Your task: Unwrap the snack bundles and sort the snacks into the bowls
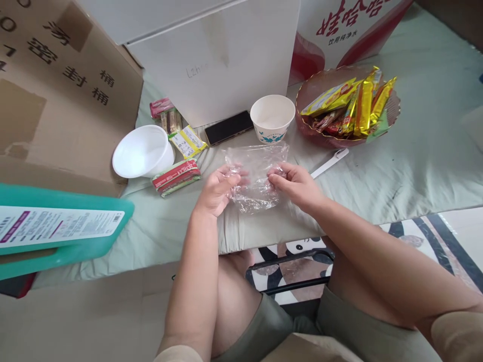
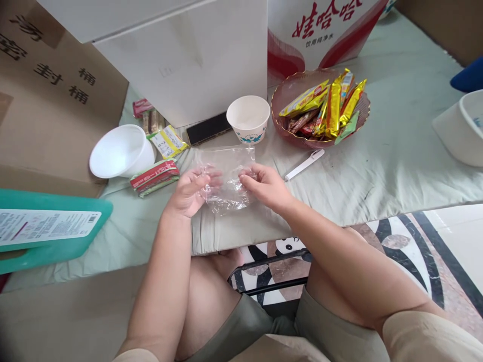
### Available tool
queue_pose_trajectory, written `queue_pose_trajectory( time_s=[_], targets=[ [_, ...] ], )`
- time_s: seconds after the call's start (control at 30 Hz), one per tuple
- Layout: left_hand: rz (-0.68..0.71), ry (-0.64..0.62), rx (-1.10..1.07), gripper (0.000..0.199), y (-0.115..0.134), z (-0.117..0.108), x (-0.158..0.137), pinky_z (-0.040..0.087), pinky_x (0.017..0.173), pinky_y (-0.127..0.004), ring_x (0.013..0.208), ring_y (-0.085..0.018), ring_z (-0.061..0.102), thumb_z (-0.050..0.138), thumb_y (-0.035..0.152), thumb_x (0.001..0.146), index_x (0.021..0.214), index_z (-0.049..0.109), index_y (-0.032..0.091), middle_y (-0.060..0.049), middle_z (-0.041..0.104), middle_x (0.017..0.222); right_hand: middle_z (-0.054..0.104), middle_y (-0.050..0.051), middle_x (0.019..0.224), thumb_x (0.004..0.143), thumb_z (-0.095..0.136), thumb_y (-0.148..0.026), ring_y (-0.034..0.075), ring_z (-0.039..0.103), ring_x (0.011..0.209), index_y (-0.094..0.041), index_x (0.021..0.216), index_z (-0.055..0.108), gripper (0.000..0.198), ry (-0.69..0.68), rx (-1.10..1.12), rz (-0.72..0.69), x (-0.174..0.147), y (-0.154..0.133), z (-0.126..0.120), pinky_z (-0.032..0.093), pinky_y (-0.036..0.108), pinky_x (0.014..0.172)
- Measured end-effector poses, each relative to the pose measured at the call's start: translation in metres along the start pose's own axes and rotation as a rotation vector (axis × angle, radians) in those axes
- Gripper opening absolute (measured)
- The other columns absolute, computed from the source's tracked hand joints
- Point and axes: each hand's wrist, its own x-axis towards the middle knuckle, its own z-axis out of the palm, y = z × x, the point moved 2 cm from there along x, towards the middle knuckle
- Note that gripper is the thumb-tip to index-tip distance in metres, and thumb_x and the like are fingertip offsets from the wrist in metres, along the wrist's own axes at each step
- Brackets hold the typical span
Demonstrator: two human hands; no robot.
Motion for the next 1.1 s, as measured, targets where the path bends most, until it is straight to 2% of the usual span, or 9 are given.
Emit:
queue_pose_trajectory(
  time_s=[0.1, 0.27, 0.37, 0.6, 0.67, 0.77, 0.83, 0.93, 1.1],
  targets=[
    [-0.115, -0.06, 0.123, 0.043, -0.002, 0.004, -0.002, 0.049, 0.048, -0.021, 0.055, -0.014, 0.068, 0.088, 0.036, 0.058, 0.089, 0.067, 0.014, -0.002, 0.072, 0.07, 0.06, -0.003, 0.063, 0.079, 0.072, -0.041, 0.011, 0.055, 0.055, -0.02, 0.086, 0.062, 0.024, 0.039, 0.103, 0.035, 0.0, -0.001, 0.0, 0.043, 0.025, 0.053],
    [-0.059, -0.055, 0.128, 0.047, 0.001, 0.005, -0.005, 0.038, 0.036, -0.019, 0.036, -0.011, 0.054, 0.08, 0.035, 0.065, 0.108, 0.065, 0.021, 0.006, 0.063, 0.053, 0.048, -0.01, 0.053, 0.079, 0.068, -0.038, 0.011, 0.045, 0.044, -0.025, 0.105, 0.06, 0.03, 0.018, 0.269, 0.062, 0.002, 0.0, -0.002, 0.037, 0.024, 0.045],
    [-0.038, -0.068, 0.034, 0.034, 0.003, 0.003, -0.006, 0.039, 0.035, -0.02, 0.036, -0.01, 0.051, 0.078, 0.034, 0.062, 0.091, 0.065, 0.022, 0.007, 0.056, 0.049, 0.052, -0.006, 0.057, 0.077, 0.063, -0.038, 0.013, 0.048, 0.046, -0.026, 0.093, 0.056, 0.021, -0.002, 0.349, 0.055, 0.002, -0.001, -0.006, 0.04, 0.027, 0.047],
    [0.046, 0.03, 0.106, 0.018, -0.002, -0.005, 0.006, 0.047, 0.047, -0.025, 0.053, -0.012, 0.055, 0.064, 0.038, 0.067, 0.066, 0.063, 0.019, -0.002, 0.063, 0.065, 0.048, 0.0, 0.062, 0.083, 0.05, -0.056, 0.015, 0.045, 0.055, -0.023, 0.071, 0.054, 0.035, 0.086, 0.023, 0.039, 0.004, 0.003, -0.013, 0.037, 0.03, 0.052],
    [0.129, 0.143, 0.22, 0.02, -0.005, -0.008, 0.01, 0.047, 0.052, -0.024, 0.06, -0.013, 0.057, 0.065, 0.039, 0.07, 0.068, 0.062, 0.019, -0.003, 0.064, 0.07, 0.048, -0.004, 0.062, 0.075, 0.066, -0.045, 0.013, 0.043, 0.055, -0.023, 0.083, 0.055, 0.026, 0.145, -0.093, 0.026, 0.003, 0.005, -0.013, 0.033, 0.028, 0.052],
    [0.429, 0.393, 0.431, 0.015, -0.003, -0.009, 0.01, 0.051, 0.066, -0.025, 0.074, -0.014, 0.062, 0.071, 0.03, 0.069, 0.076, 0.061, 0.021, -0.001, 0.067, 0.079, 0.058, -0.006, 0.072, 0.065, 0.073, -0.032, 0.013, 0.047, 0.059, -0.025, 0.108, 0.05, 0.049, 0.26, -0.119, 0.003, 0.002, 0.004, -0.012, 0.034, 0.027, 0.054],
    [0.573, 0.48, 0.539, 0.012, 0.0, -0.005, 0.006, 0.052, 0.076, -0.028, 0.079, -0.015, 0.063, 0.069, 0.03, 0.074, 0.078, 0.061, 0.022, -0.001, 0.066, 0.08, 0.057, -0.005, 0.072, 0.067, 0.071, -0.033, 0.013, 0.046, 0.06, -0.023, 0.101, 0.052, 0.04, 0.293, -0.134, -0.011, 0.001, 0.001, -0.011, 0.033, 0.027, 0.056],
    [0.57, 0.294, 0.542, 0.017, -0.002, 0.011, 0.001, 0.052, 0.089, -0.031, 0.095, -0.018, 0.067, 0.07, 0.034, 0.079, 0.09, 0.065, 0.021, -0.004, 0.071, 0.096, 0.049, -0.005, 0.065, 0.073, 0.068, -0.037, 0.011, 0.042, 0.06, -0.022, 0.076, 0.052, 0.022, 0.227, -0.134, -0.055, -0.001, -0.003, -0.007, 0.031, 0.027, 0.057],
    [0.226, -0.207, 0.232, 0.051, -0.02, 0.044, -0.002, 0.054, 0.093, -0.035, 0.107, -0.025, 0.068, 0.079, 0.047, 0.075, 0.119, 0.066, 0.022, -0.009, 0.073, 0.115, 0.045, -0.006, 0.065, 0.076, 0.066, -0.04, 0.011, 0.042, 0.059, -0.023, 0.074, 0.047, 0.026, -0.005, 0.14, -0.113, -0.003, -0.002, 0.005, 0.034, 0.027, 0.06]
  ],
)
